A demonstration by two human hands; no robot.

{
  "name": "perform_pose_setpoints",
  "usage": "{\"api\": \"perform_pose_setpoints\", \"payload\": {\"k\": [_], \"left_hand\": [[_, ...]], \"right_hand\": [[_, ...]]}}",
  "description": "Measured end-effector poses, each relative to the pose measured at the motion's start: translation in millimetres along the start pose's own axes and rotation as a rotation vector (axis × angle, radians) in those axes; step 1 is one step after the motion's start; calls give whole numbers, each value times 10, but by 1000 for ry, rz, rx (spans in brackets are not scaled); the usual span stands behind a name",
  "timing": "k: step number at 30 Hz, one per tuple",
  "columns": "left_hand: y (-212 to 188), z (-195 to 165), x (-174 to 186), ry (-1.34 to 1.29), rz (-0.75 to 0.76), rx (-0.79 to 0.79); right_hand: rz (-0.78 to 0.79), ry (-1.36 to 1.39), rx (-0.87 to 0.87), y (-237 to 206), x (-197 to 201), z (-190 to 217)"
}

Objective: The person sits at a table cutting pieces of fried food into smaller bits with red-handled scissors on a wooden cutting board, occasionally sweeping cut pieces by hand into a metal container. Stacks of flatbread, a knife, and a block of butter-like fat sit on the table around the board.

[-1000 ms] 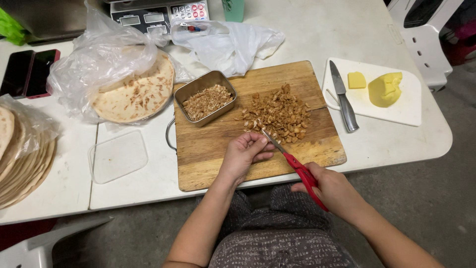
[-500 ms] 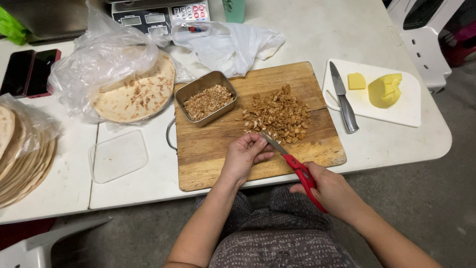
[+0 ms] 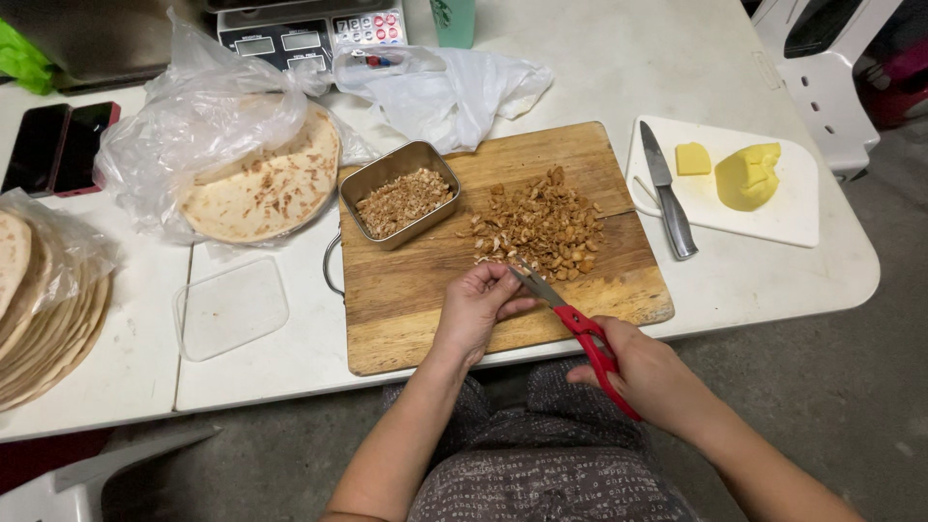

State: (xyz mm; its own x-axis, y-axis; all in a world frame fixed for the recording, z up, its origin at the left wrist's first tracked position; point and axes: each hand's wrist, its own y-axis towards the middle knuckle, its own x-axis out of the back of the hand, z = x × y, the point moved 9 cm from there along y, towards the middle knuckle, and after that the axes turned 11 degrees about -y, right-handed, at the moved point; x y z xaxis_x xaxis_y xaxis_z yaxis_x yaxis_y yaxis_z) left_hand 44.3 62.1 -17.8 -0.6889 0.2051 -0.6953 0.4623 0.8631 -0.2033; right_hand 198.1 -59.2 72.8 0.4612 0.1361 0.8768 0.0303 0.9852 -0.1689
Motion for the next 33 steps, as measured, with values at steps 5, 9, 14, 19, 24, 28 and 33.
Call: {"api": "perform_pose_setpoints", "payload": {"k": [5, 9, 14, 19, 24, 28, 33], "left_hand": [[-12, -4, 30, 15, -12, 11], [-28, -27, 50, 42, -15, 26], [-27, -41, 51, -2, -15, 6], [-2, -11, 72, -11, -20, -9], [2, -1, 102, 48, -26, 14], [-47, -88, 39, 185, -11, 14], [-80, -471, -93, 1011, -69, -196]], "right_hand": [[42, -34, -45, 2, -44, -33], [47, -34, -54, 11, -67, -31], [18, -16, -36, 16, -71, -17], [-8, -62, -25, 13, -86, -63], [13, -95, -7, 27, -147, -119], [60, -91, -18, -2, -160, -168], [260, 21, -189, -57, -266, -350]]}}
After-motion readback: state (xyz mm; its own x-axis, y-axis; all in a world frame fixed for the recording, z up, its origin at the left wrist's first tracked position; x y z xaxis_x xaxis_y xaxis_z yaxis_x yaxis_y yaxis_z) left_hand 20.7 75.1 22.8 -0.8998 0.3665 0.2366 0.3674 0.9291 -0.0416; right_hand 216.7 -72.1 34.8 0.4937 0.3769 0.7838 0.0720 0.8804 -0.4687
